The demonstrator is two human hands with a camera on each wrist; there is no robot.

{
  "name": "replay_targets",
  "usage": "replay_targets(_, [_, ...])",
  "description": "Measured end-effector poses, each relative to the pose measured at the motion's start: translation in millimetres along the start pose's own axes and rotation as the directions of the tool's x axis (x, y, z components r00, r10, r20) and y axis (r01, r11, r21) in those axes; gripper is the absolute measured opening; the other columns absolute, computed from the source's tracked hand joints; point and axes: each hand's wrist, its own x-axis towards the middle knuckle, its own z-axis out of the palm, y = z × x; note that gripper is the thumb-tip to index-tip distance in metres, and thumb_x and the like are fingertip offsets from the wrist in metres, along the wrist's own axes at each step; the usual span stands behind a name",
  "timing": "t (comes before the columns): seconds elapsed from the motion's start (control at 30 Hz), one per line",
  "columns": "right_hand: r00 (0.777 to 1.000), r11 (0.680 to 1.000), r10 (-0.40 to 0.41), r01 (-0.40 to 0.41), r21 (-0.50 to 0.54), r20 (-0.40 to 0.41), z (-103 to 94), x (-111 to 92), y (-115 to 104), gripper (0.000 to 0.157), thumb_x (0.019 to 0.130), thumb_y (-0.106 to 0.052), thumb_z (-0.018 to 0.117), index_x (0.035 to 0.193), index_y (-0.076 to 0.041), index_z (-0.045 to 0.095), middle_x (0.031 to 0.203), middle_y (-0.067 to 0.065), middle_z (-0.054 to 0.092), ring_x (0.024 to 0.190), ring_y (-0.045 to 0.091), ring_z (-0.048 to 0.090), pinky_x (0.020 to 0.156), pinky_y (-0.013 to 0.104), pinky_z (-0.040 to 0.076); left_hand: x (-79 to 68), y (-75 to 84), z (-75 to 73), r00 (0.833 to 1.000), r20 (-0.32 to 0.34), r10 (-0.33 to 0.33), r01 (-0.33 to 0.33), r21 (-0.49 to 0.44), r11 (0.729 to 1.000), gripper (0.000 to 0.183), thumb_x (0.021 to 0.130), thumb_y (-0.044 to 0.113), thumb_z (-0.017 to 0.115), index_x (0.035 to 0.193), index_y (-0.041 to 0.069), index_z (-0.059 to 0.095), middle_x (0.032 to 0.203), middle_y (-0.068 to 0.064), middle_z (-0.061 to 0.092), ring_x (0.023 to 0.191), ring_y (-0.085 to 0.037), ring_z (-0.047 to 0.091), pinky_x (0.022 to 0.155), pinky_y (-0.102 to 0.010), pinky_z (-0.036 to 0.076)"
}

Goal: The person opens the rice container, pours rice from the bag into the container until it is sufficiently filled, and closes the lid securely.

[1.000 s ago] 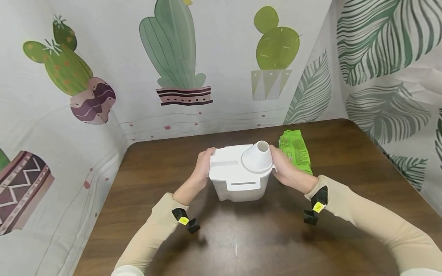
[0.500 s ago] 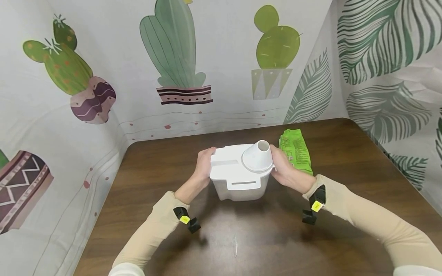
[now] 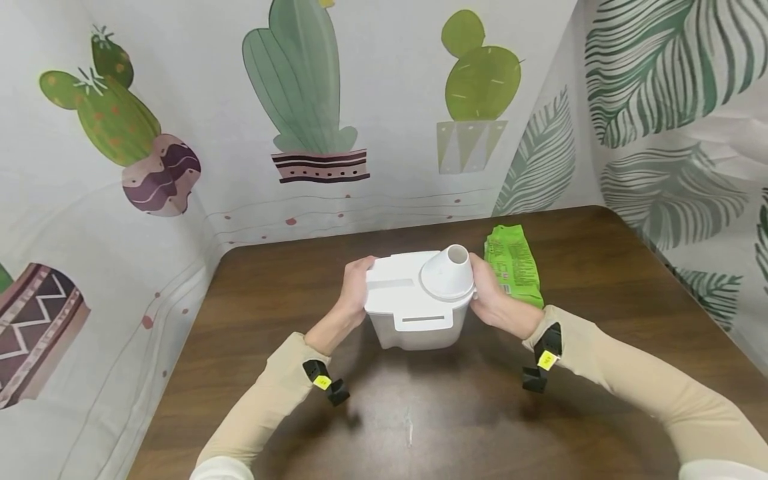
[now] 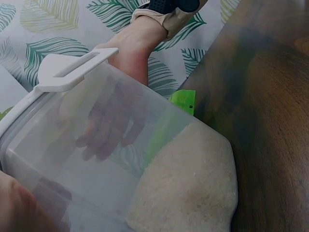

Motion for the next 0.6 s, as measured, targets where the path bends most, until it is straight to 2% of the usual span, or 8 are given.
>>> replay_targets(0.2, [1.0,1.0,-0.006,0.006,0.011,-0.004,-0.2,0.0,0.1,0.04,0.103,-0.021,0.023,0.085,-0.025,0.059,0.08,-0.015,0.062,0.085,0.001,0.056,0.086,0.017,0.039,-0.1,-0.5,0.4,1.0,0.009,0.003,-0.003,-0.009,1.0,0.03,0.093,0.017,0.037,0.086,0.002,0.063,0.082,0.0,0.059,0.079,-0.015,0.055,0.072,-0.027,0.046])
replay_targets(0.37, [1.0,1.0,-0.007,0.007,0.012,-0.004,0.2,-0.2,-0.4,0.039,0.103,-0.021,0.023,0.085,-0.025,0.058,0.081,-0.016,0.062,0.086,0.001,0.055,0.087,0.017,0.039,-0.2,-1.2,1.6,1.0,0.008,-0.02,0.02,0.009,1.0,0.034,0.095,0.022,0.036,0.099,0.0,0.062,0.092,-0.003,0.059,0.086,-0.016,0.053,0.075,-0.028,0.044])
replay_targets(0.47, [1.0,1.0,-0.002,0.002,0.021,-0.01,0.5,-0.7,-0.7,0.038,0.103,-0.022,0.024,0.086,-0.024,0.058,0.082,-0.016,0.062,0.087,0.001,0.055,0.087,0.017,0.038,-0.1,-3.5,3.0,0.998,-0.002,-0.061,0.061,-0.013,0.998,0.034,0.095,0.027,0.034,0.102,0.006,0.06,0.099,-0.003,0.056,0.091,-0.017,0.051,0.08,-0.029,0.041])
replay_targets(0.6, [1.0,0.999,0.01,-0.009,0.036,-0.023,1.4,-1.2,0.3,0.038,0.103,-0.022,0.024,0.087,-0.024,0.058,0.082,-0.015,0.061,0.087,0.002,0.055,0.087,0.017,0.038,-0.8,-7.2,3.4,0.996,0.017,-0.087,0.088,-0.062,0.994,0.03,0.094,0.032,0.032,0.095,0.016,0.057,0.103,-0.001,0.054,0.097,-0.018,0.048,0.085,-0.032,0.037])
